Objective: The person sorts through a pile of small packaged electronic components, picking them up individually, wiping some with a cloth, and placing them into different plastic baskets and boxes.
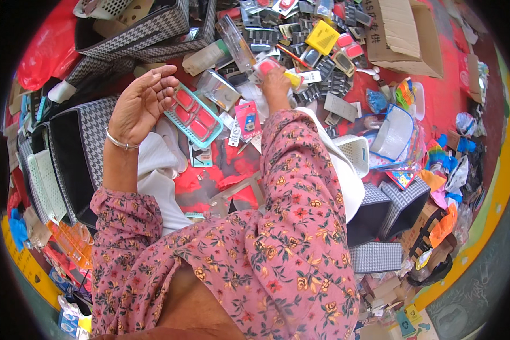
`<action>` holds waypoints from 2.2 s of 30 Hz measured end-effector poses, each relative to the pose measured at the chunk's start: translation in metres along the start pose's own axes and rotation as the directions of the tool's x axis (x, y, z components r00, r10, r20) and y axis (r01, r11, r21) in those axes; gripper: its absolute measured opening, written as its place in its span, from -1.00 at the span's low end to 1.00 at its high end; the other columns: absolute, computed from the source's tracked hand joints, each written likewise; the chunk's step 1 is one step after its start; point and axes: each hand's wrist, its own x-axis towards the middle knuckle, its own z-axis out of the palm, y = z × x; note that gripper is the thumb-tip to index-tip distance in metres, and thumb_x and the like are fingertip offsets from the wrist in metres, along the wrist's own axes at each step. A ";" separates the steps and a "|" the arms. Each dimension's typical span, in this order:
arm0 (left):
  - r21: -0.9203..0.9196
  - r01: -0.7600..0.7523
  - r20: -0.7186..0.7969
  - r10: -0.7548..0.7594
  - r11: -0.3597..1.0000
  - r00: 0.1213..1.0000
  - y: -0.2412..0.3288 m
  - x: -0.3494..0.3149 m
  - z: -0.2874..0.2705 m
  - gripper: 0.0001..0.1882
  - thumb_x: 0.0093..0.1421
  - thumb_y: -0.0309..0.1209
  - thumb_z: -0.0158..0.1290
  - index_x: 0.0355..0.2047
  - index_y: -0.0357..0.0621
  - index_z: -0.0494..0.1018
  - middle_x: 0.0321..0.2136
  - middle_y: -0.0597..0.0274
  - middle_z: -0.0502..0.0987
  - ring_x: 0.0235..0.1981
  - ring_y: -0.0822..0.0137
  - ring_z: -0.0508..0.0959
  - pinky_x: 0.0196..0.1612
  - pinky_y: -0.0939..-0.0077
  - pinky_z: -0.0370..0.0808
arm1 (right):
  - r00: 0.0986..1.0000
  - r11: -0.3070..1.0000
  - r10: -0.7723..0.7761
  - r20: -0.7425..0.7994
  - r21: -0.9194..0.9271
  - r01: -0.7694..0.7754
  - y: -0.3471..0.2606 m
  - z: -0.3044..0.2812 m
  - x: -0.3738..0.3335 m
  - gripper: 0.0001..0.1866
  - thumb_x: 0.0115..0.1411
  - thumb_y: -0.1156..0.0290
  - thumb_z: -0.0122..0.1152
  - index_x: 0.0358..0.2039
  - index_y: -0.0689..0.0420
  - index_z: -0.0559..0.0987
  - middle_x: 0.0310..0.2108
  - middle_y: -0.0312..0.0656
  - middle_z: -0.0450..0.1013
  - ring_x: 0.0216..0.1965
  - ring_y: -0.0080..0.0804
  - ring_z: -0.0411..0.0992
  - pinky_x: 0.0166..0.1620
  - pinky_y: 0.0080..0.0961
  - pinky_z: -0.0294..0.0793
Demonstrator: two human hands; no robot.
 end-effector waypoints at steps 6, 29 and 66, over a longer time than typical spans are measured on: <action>0.010 -0.032 0.035 0.032 0.999 0.999 0.004 -0.001 -0.017 -0.69 0.18 -0.39 -0.17 -0.12 -0.35 0.28 -0.34 0.21 0.43 -0.38 0.49 0.44 -0.30 0.70 0.44 | 0.850 0.889 0.247 0.465 0.240 -0.389 -0.030 -0.008 -0.080 -0.48 -0.22 0.15 0.25 -0.28 0.28 0.50 -0.24 0.02 0.43 -0.22 -0.15 0.44 -0.18 -0.40 0.41; -0.169 -0.015 0.210 0.051 0.985 0.976 -0.015 0.013 -0.048 -0.43 0.18 0.02 -0.29 0.00 -0.18 0.20 -0.08 0.11 0.35 -0.05 0.21 0.34 0.07 0.27 0.22 | 0.860 0.504 -0.115 -0.497 0.717 0.482 -0.134 -0.231 -0.154 -0.69 -0.01 0.13 0.04 -0.45 0.12 0.50 -0.40 -0.10 0.37 -0.35 -0.19 0.40 -0.36 -0.30 0.41; -0.116 -0.129 0.055 0.136 0.985 0.989 -0.027 0.021 -0.088 -0.41 0.16 0.10 -0.35 -0.28 -0.23 0.34 -0.40 0.04 0.47 -0.39 0.19 0.50 -0.29 0.34 0.47 | 0.523 0.386 -0.848 -0.091 0.571 0.725 -0.119 -0.198 -0.124 -0.73 -0.03 0.25 0.14 -0.48 0.23 0.48 -0.48 -0.06 0.42 -0.44 -0.18 0.42 -0.35 -0.41 0.36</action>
